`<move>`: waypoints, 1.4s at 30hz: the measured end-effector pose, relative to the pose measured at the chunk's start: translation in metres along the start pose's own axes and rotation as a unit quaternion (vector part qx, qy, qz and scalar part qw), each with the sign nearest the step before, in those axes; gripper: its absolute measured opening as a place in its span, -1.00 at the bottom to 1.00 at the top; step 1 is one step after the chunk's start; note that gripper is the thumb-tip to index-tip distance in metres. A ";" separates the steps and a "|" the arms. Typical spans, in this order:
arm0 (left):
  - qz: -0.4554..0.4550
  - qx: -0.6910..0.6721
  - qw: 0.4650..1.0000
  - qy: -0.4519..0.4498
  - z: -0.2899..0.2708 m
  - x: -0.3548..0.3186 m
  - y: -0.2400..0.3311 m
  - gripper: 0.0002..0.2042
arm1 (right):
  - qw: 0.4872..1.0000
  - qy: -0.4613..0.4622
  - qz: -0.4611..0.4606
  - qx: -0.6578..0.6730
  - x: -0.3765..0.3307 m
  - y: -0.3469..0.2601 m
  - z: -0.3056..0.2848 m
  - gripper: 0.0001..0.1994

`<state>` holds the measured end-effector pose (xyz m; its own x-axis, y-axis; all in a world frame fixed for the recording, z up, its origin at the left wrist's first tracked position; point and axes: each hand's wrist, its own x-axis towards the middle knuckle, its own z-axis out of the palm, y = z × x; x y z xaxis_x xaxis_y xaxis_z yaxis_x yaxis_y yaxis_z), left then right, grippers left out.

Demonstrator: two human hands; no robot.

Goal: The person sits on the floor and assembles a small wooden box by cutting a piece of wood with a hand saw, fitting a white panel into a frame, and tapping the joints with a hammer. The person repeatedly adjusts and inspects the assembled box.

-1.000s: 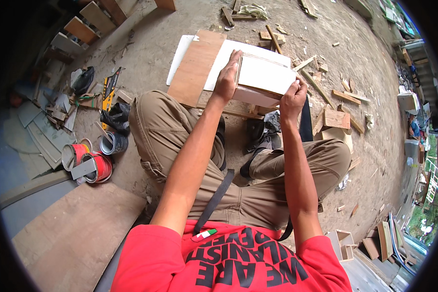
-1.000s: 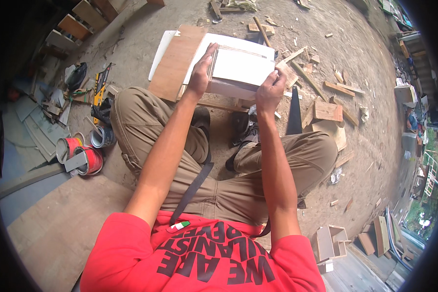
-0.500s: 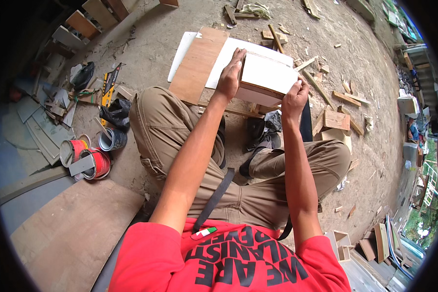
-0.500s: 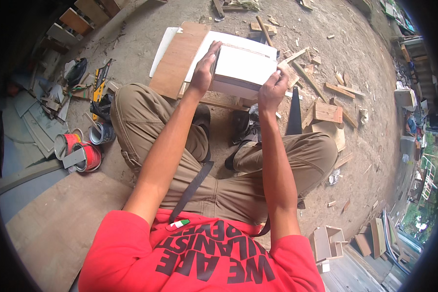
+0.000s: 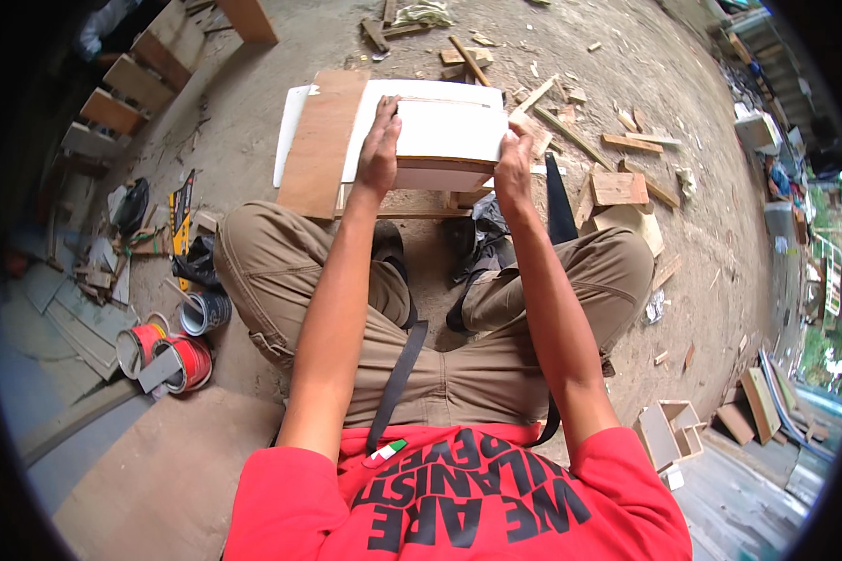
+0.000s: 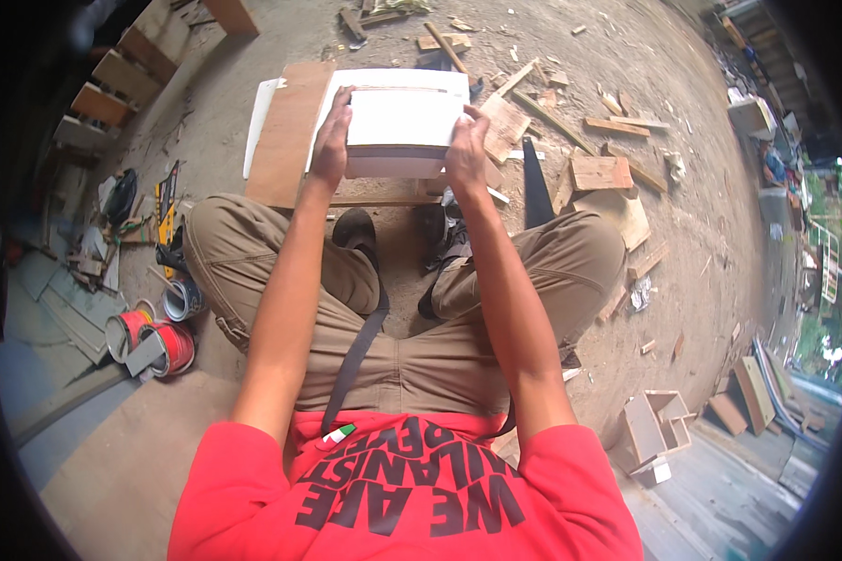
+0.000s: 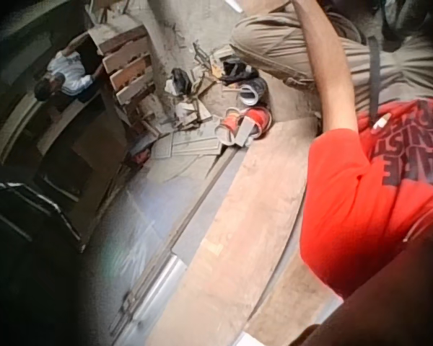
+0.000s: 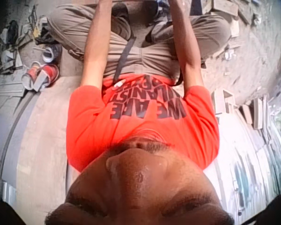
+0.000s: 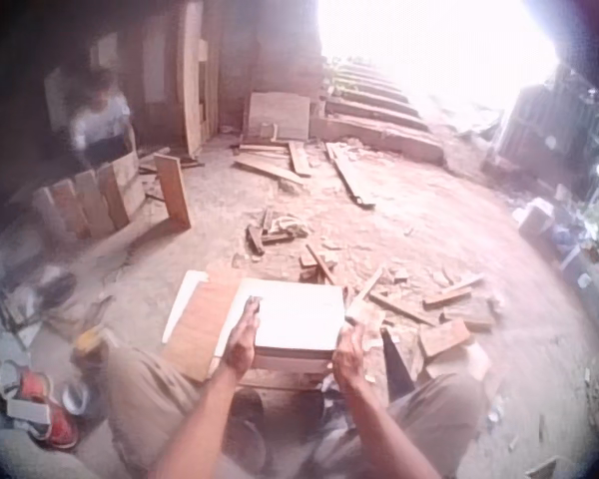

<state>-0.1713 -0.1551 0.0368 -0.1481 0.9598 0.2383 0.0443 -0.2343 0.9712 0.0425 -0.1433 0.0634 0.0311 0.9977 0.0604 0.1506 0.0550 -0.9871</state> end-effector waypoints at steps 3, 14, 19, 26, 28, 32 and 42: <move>0.003 0.132 0.991 -0.006 0.000 0.003 0.013 -0.26 | 0.996 -0.014 -0.004 0.086 -0.002 -0.005 0.001 -0.57; 0.152 0.562 0.786 -0.209 0.043 0.028 0.064 -0.11 | 0.988 -0.044 -0.059 0.136 0.005 0.010 0.003 -0.61; 0.165 0.576 0.772 -0.212 0.042 0.024 0.058 -0.09 | 0.989 -0.047 -0.062 0.122 0.006 0.014 0.002 -0.61; 0.223 0.570 0.768 -0.191 0.041 0.021 0.052 -0.11 | 0.991 -0.070 -0.068 0.086 0.003 0.018 -0.007 -0.55; 0.230 0.565 0.765 -0.205 0.039 0.023 0.054 -0.12 | 0.990 -0.088 -0.042 0.100 -0.002 0.001 -0.012 -0.54; 0.277 0.551 0.752 -0.233 0.035 0.031 0.056 -0.12 | 0.986 -0.084 -0.066 0.129 0.002 0.014 -0.005 -0.56; 0.307 0.573 0.708 -0.275 0.033 0.039 0.068 -0.14 | 0.990 -0.048 -0.090 0.102 -0.001 0.012 0.001 -0.58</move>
<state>-0.1410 -0.1281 0.1123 0.6409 0.7195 0.2676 0.7524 -0.6578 -0.0336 0.0436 -0.1440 0.0509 -0.0739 0.9696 0.2334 -0.0568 0.2295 -0.9716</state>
